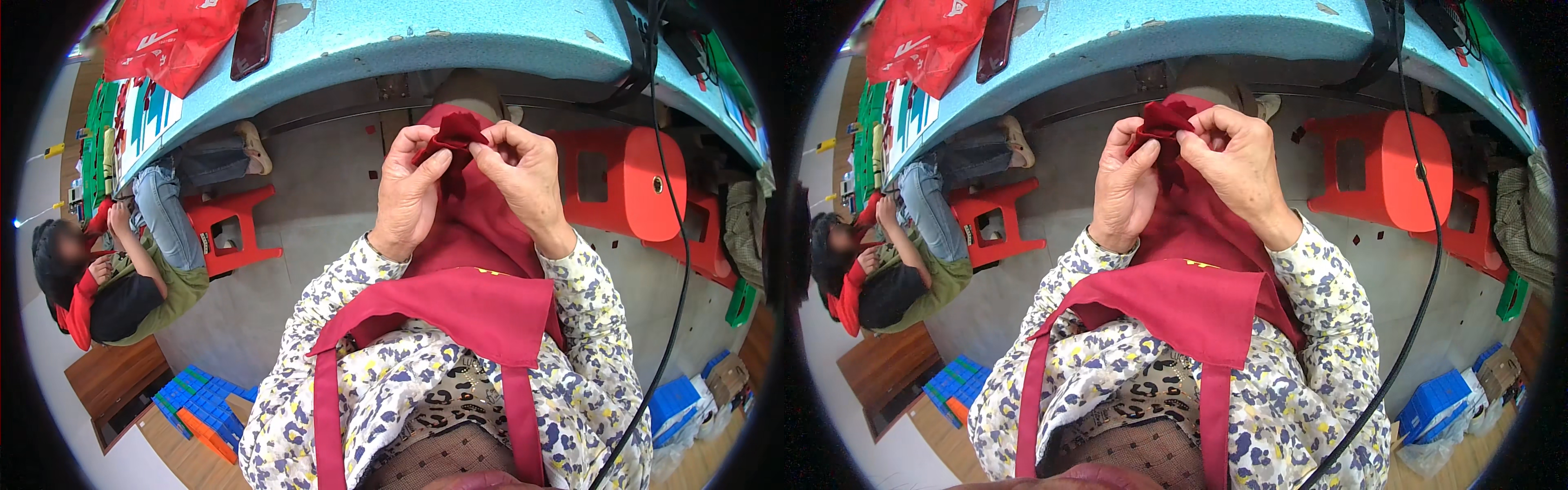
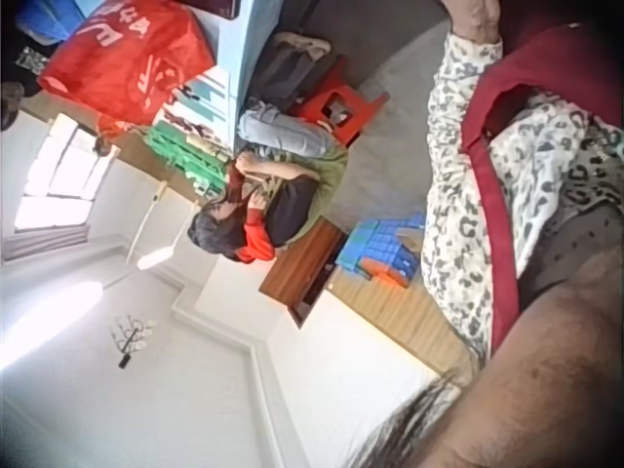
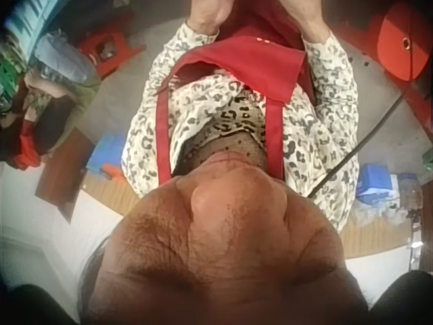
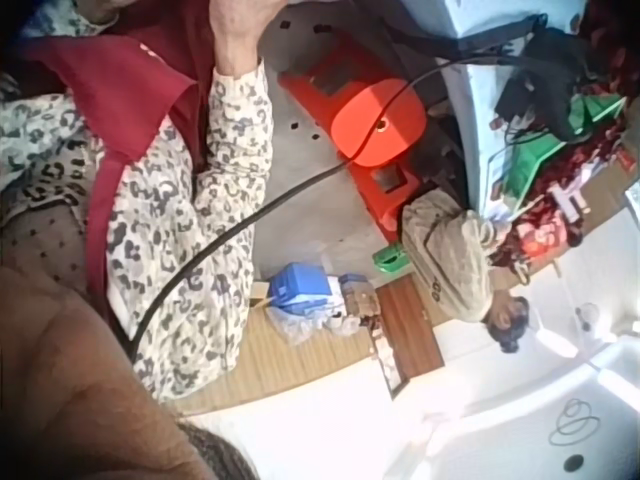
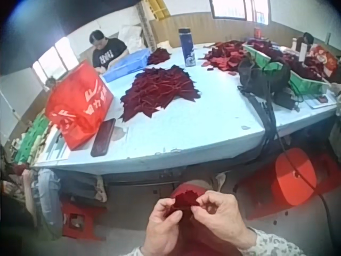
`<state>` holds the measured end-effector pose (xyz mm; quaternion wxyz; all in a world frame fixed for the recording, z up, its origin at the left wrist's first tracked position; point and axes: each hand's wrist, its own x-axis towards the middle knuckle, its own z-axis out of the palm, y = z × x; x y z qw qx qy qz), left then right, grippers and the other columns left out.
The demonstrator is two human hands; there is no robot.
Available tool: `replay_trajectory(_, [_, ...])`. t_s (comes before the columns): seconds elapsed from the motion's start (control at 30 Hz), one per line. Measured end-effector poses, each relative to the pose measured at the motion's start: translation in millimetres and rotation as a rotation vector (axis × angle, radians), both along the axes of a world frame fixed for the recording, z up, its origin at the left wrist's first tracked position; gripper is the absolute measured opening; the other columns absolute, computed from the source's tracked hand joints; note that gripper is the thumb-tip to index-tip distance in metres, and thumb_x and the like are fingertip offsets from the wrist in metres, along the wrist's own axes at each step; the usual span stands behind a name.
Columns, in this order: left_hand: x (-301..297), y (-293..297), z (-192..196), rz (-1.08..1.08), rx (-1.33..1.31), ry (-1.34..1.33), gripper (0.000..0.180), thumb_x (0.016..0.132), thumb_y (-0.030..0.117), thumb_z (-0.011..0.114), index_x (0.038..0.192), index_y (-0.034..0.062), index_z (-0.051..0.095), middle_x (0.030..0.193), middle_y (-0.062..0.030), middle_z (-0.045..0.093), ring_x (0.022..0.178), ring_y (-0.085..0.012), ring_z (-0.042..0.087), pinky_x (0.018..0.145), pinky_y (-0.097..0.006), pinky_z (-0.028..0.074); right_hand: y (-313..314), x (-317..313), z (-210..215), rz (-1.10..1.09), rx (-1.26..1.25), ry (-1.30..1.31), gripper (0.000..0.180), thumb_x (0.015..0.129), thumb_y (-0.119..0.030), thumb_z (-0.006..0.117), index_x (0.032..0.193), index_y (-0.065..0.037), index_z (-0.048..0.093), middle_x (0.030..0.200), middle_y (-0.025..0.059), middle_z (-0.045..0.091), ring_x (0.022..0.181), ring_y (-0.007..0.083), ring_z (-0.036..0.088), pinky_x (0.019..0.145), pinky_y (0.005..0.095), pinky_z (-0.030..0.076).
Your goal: Fold and align the edges of a red fabric apron piece.
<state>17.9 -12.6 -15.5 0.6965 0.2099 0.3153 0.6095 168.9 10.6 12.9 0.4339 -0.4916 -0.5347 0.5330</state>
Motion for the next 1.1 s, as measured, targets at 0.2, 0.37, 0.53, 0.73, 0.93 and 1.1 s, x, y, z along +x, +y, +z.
replay_trajectory(0.2, [-12, 1, -10, -0.128, -0.186, 0.02, 0.023, 0.089, 0.001, 0.06, 0.111, 0.0046, 0.054, 0.109, -0.006, 0.062, 0.1, -0.0139, 0.058, 0.092, -0.029, 0.046, 10, 18, -19, 0.218, -0.092, -0.038, 0.006, 0.083, -0.008, 0.066, 0.08, -0.002, 0.065, 0.07, -0.0078, 0.054, 0.062, -0.0014, 0.041, 0.054, 0.0167, 0.031])
replay_trajectory(0.37, [-9, -1, -14, -0.077, -0.133, 0.083, 0.021, 0.085, 0.0, 0.066, 0.103, 0.0051, 0.056, 0.1, -0.0017, 0.062, 0.094, -0.0102, 0.059, 0.087, -0.025, 0.047, 6, 14, -30, 0.168, -0.094, -0.126, 0.009, 0.083, -0.01, 0.067, 0.08, -0.002, 0.065, 0.07, -0.0073, 0.055, 0.062, -0.0014, 0.041, 0.055, 0.0169, 0.031])
replay_trajectory(0.53, [-12, 3, -26, -0.084, -0.066, 0.285, 0.022, 0.084, -0.002, 0.066, 0.103, 0.0029, 0.055, 0.099, -0.0033, 0.061, 0.091, -0.0095, 0.059, 0.083, -0.024, 0.048, 6, 6, -50, 0.093, -0.271, 0.105, 0.011, 0.083, -0.014, 0.07, 0.078, -0.004, 0.067, 0.067, -0.0078, 0.056, 0.06, -0.0011, 0.043, 0.054, 0.0177, 0.032])
replay_trajectory(0.73, [-38, 11, -63, -0.243, -0.183, 0.277, 0.028, 0.084, -0.004, 0.065, 0.109, 0.0013, 0.054, 0.102, -0.0045, 0.062, 0.09, -0.0096, 0.06, 0.079, -0.023, 0.05, 5, -2, -93, 0.059, -0.433, 0.244, 0.014, 0.083, -0.018, 0.072, 0.075, -0.007, 0.068, 0.066, -0.0071, 0.059, 0.058, -0.0004, 0.045, 0.051, 0.0183, 0.031])
replay_trajectory(0.93, [-51, 10, -85, -0.203, -0.19, 0.56, 0.018, 0.083, -0.002, 0.064, 0.1, 0.0001, 0.058, 0.087, -0.0027, 0.062, 0.078, -0.0077, 0.059, 0.071, -0.02, 0.049, 2, -12, -118, 0.05, -0.463, 0.125, 0.016, 0.083, -0.017, 0.072, 0.075, -0.004, 0.068, 0.068, -0.0041, 0.061, 0.059, 0.0018, 0.048, 0.053, 0.0196, 0.035])
replay_trajectory(1.1, [-54, 16, -91, -0.167, -0.181, 0.654, 0.012, 0.084, -0.001, 0.064, 0.095, 0.0003, 0.059, 0.082, -0.002, 0.062, 0.073, -0.0065, 0.058, 0.069, -0.02, 0.048, 7, -18, -129, 0.054, -0.448, 0.113, 0.017, 0.082, -0.016, 0.072, 0.078, 0.0, 0.069, 0.069, -0.002, 0.063, 0.061, 0.004, 0.051, 0.055, 0.0212, 0.04])
